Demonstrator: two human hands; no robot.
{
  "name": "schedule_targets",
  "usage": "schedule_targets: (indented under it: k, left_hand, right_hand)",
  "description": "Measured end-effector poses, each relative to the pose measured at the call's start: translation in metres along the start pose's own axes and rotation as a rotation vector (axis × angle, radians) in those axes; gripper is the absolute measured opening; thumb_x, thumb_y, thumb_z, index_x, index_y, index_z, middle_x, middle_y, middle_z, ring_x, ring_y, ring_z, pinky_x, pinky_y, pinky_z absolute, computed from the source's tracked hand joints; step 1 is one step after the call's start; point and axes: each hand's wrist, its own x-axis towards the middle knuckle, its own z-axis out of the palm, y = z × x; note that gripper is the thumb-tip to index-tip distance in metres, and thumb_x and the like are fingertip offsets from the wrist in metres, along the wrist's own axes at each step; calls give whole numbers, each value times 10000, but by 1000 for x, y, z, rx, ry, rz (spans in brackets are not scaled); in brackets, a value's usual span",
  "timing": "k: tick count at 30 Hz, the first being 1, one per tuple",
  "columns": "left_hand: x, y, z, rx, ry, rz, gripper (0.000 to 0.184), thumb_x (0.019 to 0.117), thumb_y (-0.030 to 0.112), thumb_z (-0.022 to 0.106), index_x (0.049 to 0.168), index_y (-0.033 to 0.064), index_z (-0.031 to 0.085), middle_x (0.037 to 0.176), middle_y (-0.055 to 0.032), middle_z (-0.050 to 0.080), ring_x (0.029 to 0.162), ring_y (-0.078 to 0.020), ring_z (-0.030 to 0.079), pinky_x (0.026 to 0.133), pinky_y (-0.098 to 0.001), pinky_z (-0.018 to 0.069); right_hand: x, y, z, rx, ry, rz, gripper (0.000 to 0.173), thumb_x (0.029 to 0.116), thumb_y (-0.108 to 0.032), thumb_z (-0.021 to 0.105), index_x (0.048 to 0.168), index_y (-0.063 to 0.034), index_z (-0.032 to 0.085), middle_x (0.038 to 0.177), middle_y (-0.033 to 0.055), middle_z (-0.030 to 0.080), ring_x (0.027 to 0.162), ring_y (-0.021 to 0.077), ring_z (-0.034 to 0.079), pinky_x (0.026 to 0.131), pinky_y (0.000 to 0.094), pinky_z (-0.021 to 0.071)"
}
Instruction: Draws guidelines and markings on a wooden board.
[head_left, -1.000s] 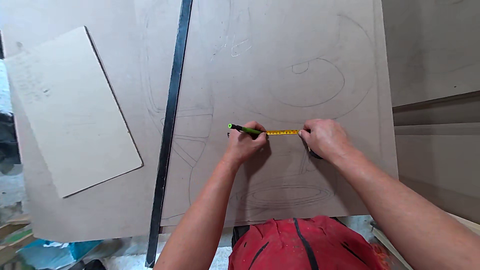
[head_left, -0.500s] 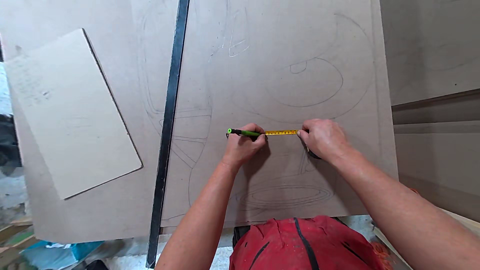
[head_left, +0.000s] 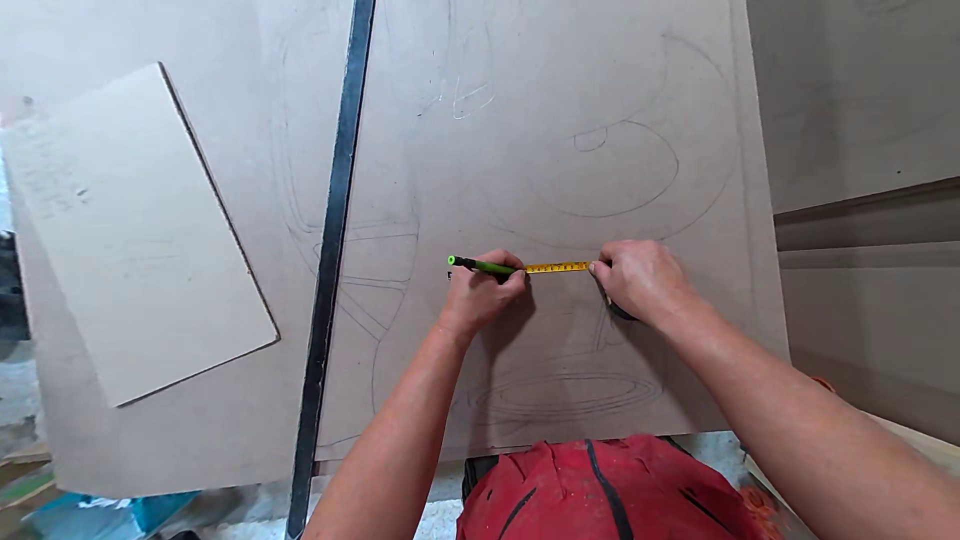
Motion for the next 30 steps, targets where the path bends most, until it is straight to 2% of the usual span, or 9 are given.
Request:
schedule_targets:
  k: [11, 16, 22, 30]
  left_hand:
    - [-2, 1, -1, -53, 34, -11, 63, 899, 203, 705, 938, 193, 754, 771, 67, 712, 654, -41, 649, 597, -278, 553]
    - [1, 10, 7, -42, 33, -44, 63, 894, 207, 691, 916, 189, 747, 759, 64, 706, 656, -54, 651, 598, -307, 551]
    - [4, 23, 32, -64, 43, 24, 68, 913, 178, 697, 948, 161, 753, 792, 57, 715, 670, -35, 653, 617, -272, 563]
    - [2, 17, 35, -108, 56, 69, 61, 906, 153, 719, 949, 149, 763, 809, 52, 728, 684, -37, 667, 626, -260, 577]
  right_hand:
    - [0, -4, -4, -24, -40, 23, 290, 1048, -388, 548, 940, -173, 710, 919, 64, 709, 903, 277, 700, 713, 515, 552]
    - [0, -4, -6, -32, -50, 24, 289, 1051, -386, 542, 950, -173, 709, 922, 64, 709, 911, 276, 701, 717, 517, 555]
    - [3, -2, -1, -30, -35, 17, 285, 1044, -384, 547, 943, -167, 701, 926, 65, 707, 913, 274, 702, 718, 524, 558]
    - [2, -2, -1, -40, -38, 14, 297, 1049, -391, 536, 935, -171, 700, 909, 59, 702, 897, 271, 699, 702, 506, 550]
